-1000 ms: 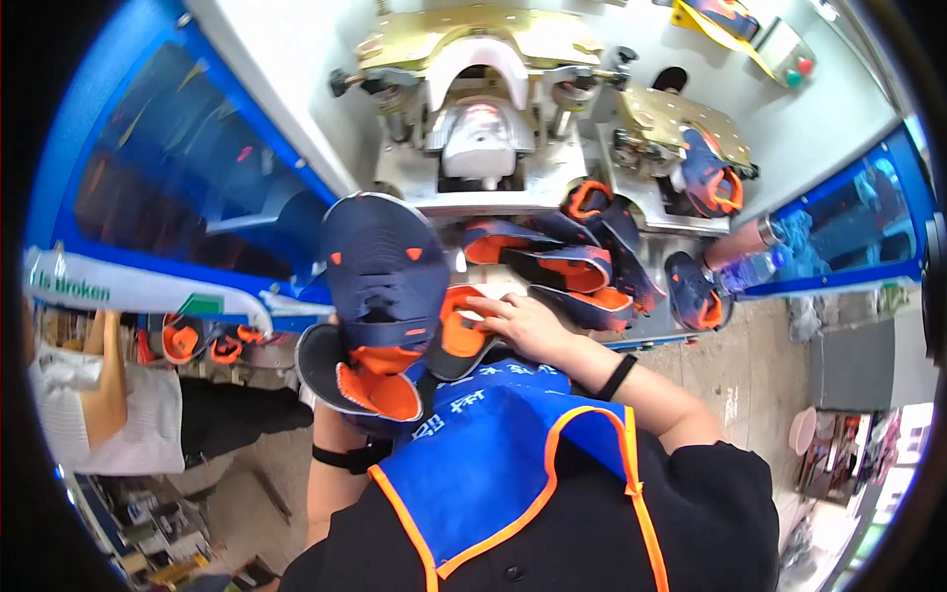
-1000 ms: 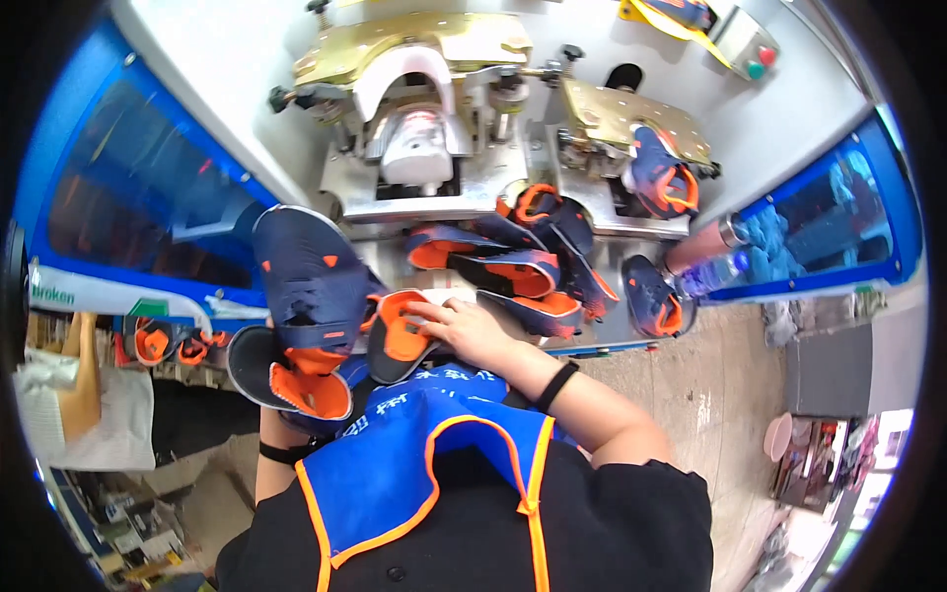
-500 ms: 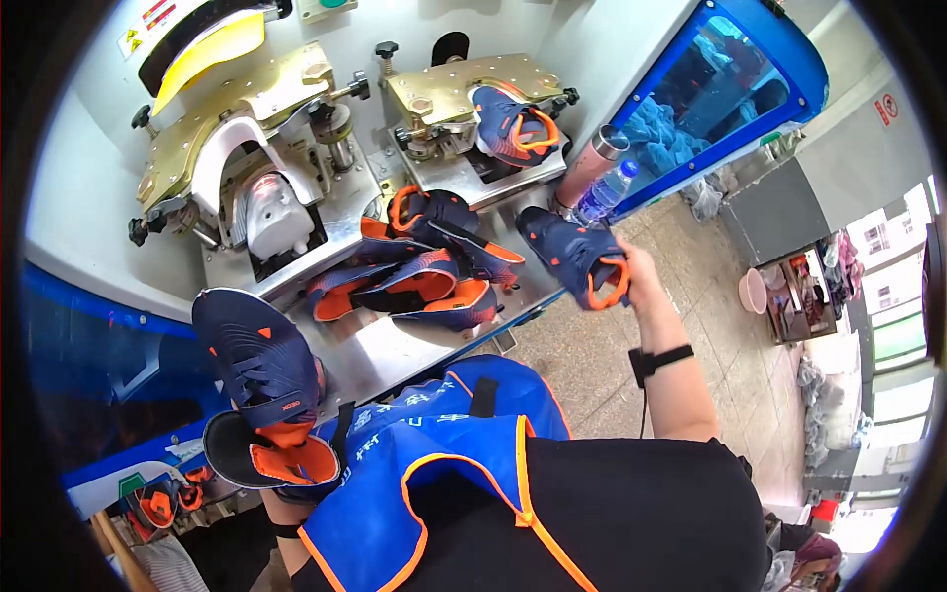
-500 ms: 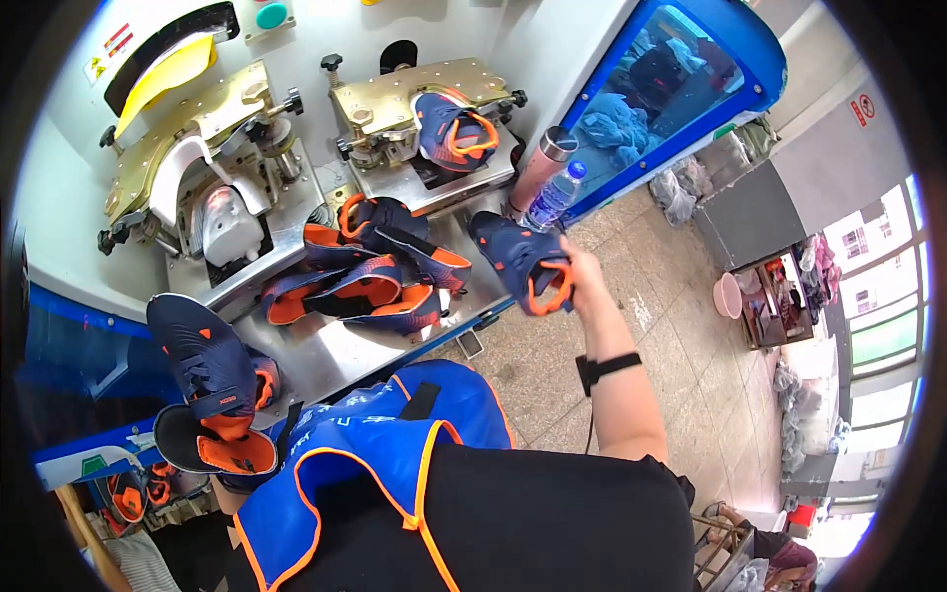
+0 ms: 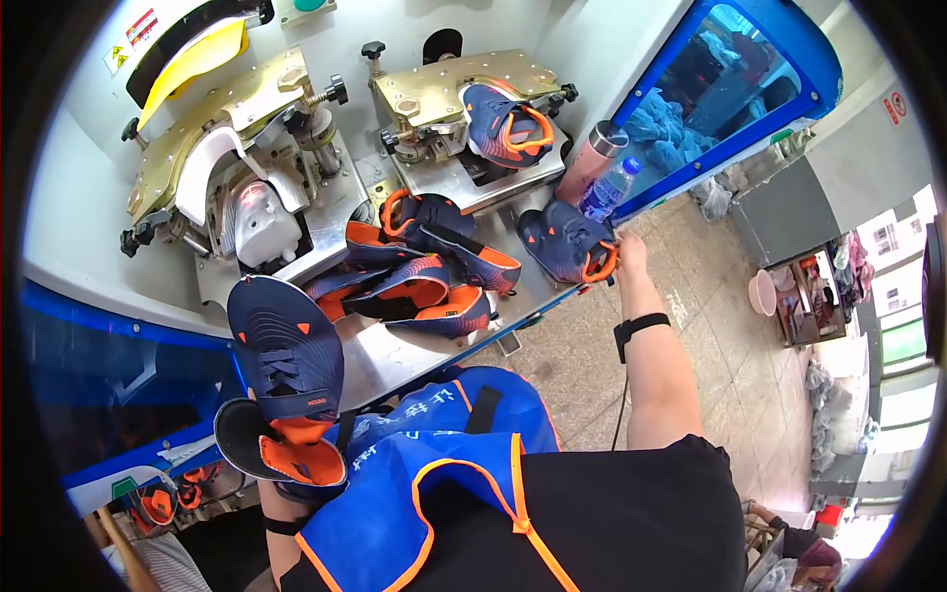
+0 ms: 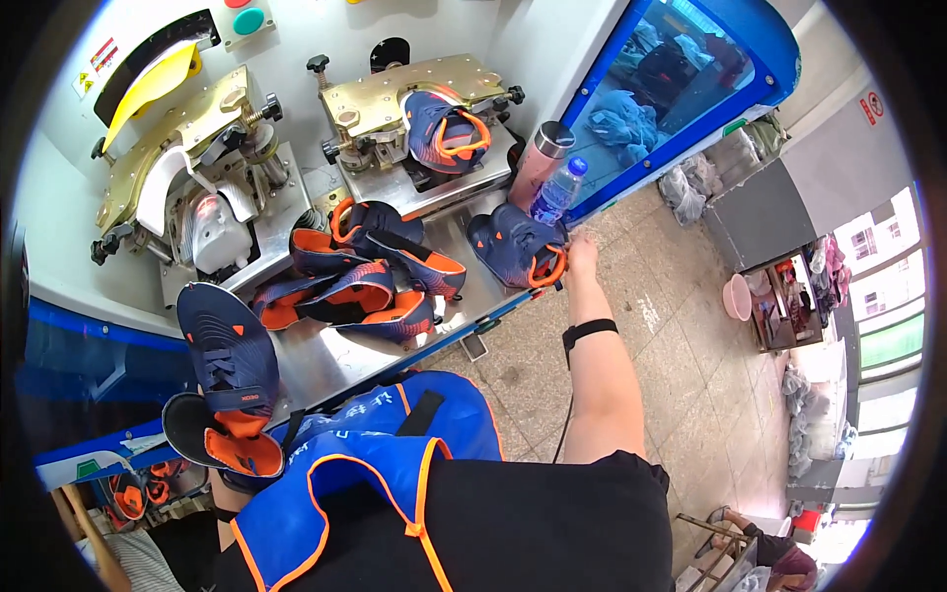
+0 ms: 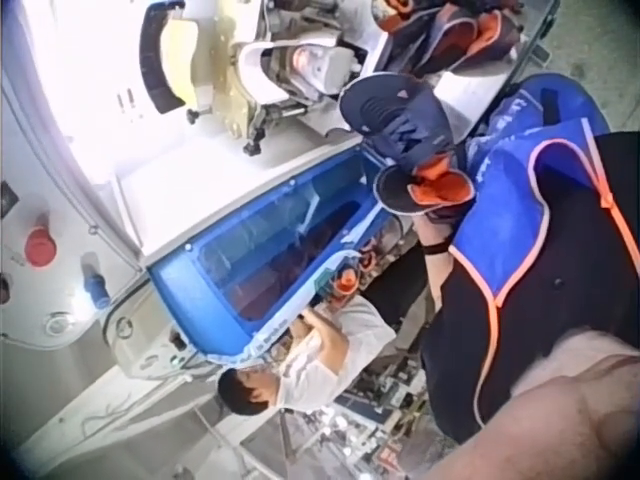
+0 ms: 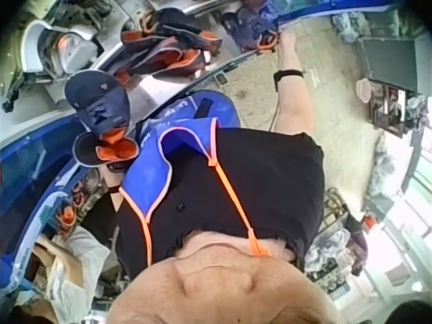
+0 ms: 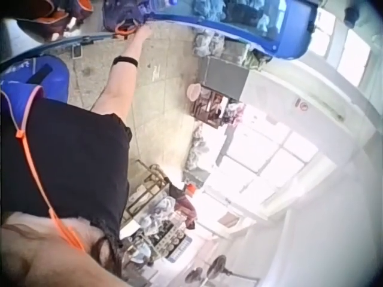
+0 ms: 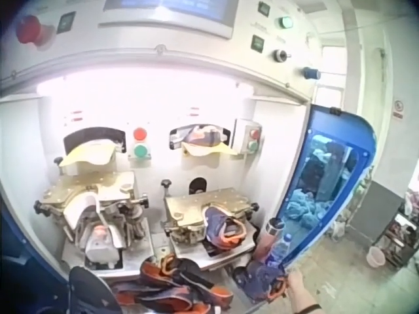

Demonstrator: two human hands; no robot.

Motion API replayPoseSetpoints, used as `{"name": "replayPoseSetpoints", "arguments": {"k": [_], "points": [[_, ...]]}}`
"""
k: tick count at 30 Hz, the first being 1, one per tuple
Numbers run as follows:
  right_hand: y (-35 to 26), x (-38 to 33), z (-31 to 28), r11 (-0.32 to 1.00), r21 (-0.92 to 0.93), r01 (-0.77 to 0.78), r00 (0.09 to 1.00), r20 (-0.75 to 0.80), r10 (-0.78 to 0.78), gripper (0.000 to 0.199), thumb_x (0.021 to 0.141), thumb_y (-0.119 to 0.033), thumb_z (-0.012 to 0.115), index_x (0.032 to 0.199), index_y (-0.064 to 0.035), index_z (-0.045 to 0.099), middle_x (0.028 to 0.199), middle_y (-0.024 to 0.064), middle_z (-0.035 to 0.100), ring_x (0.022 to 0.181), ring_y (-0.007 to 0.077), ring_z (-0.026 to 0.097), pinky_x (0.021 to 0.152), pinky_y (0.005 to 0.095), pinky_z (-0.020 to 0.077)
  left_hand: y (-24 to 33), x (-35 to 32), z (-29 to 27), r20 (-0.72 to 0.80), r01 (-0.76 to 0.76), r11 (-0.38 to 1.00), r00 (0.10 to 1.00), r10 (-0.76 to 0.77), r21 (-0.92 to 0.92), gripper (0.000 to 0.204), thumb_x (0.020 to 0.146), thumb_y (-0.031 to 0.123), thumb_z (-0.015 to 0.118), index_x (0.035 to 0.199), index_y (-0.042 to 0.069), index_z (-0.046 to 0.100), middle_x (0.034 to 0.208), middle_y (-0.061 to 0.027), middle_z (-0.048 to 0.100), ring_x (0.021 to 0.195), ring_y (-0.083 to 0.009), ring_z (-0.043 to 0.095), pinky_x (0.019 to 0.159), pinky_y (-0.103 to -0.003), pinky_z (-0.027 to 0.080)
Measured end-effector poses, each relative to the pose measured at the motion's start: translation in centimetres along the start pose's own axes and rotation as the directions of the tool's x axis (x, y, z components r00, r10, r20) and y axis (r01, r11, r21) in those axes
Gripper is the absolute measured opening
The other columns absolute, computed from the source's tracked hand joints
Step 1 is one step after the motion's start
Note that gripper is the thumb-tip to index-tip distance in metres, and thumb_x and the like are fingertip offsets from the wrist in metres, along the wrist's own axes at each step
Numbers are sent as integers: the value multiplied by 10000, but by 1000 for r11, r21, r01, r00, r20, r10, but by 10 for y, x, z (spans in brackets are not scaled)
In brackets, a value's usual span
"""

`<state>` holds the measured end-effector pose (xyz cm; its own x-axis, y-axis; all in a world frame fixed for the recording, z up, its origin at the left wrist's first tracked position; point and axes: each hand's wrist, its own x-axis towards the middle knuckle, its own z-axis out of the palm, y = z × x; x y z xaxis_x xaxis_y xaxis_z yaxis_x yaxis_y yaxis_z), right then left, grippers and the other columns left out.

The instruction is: Operating a specialized machine to shape and set shoe uppers onto molds in a factory setting.

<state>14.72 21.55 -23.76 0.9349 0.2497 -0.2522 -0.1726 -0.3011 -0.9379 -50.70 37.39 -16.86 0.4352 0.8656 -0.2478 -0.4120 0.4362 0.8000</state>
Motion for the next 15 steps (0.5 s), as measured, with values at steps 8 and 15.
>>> {"name": "replayPoseSetpoints", "arguments": {"k": [8,15], "points": [[59,-77,9,937,323,131,976,-209,-65,470,956,-328,520,1349,-76,470,1185,102,579,1122,240,547,988,444,408,-4,-32,-16,-71,15,1000,997,-15,0,252,1013,268,493,1171,78,545,1117,-100,538,959,-222,563,737,-389,506],[6,-84,2,842,-510,174,926,-207,-316,408,859,-192,595,1267,-192,599,1079,141,623,949,320,632,857,421,500,-5,-46,-24,-95,-5,1000,995,5,1,294,1015,281,489,1216,72,540,1180,-123,543,1018,-246,575,771,-414,523]]}}
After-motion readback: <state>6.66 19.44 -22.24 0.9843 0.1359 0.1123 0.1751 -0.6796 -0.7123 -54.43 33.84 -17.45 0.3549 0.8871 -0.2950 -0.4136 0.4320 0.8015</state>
